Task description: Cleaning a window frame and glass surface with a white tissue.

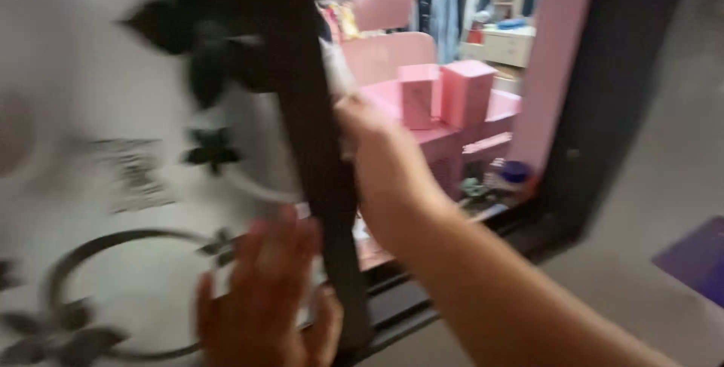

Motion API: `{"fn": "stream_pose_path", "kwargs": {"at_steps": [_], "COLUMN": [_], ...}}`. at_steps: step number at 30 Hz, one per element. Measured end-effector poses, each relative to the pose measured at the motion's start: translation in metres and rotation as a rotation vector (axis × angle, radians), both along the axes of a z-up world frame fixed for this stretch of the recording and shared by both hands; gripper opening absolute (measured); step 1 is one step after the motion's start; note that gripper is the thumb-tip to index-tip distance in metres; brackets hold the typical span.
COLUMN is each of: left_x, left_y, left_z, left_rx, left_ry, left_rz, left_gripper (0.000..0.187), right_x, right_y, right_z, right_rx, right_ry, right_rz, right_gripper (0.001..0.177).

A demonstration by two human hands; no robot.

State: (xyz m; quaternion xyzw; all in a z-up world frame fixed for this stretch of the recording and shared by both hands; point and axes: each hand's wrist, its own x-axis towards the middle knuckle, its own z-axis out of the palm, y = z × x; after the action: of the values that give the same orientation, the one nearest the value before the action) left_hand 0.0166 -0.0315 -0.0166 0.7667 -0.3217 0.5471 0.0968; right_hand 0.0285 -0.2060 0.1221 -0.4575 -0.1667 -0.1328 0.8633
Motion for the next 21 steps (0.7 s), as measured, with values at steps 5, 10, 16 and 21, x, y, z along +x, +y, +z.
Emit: {"fn": "stream_pose_path", "kwargs": {"at_steps": [5, 10, 16, 21], "left_x": [0.025, 0.031, 0.015, 0.01], "left_y": [-0.014, -0.043, -0.103, -0.151], "left_z": [-0.016, -0.014, 0.001, 0.016], "left_rx": [-0.002, 0.084, 0.009, 0.014], "left_ry": [0.04, -0.086, -0.102, -0.022], "left_rz": [0.001, 0.163, 0.081, -0.162], "left_gripper": [0.065, 0.068, 0.061, 0.06], "right_x": [-0.027, -0.034, -0.034, -0.034], "right_y": [-0.026, -0.043, -0.081, -0.118], "right_z": [-0.004, 0.003, -0.003, -0.003], "right_rx": [-0.105, -0.068, -0.104, -0.04], "right_ry": [-0.063, -0.002, 0.119, 0.101], "right_rz": [-0.061, -0.054, -0.289, -0.436], "right_gripper": [0.041, 0.041, 0.04, 0.038]}}
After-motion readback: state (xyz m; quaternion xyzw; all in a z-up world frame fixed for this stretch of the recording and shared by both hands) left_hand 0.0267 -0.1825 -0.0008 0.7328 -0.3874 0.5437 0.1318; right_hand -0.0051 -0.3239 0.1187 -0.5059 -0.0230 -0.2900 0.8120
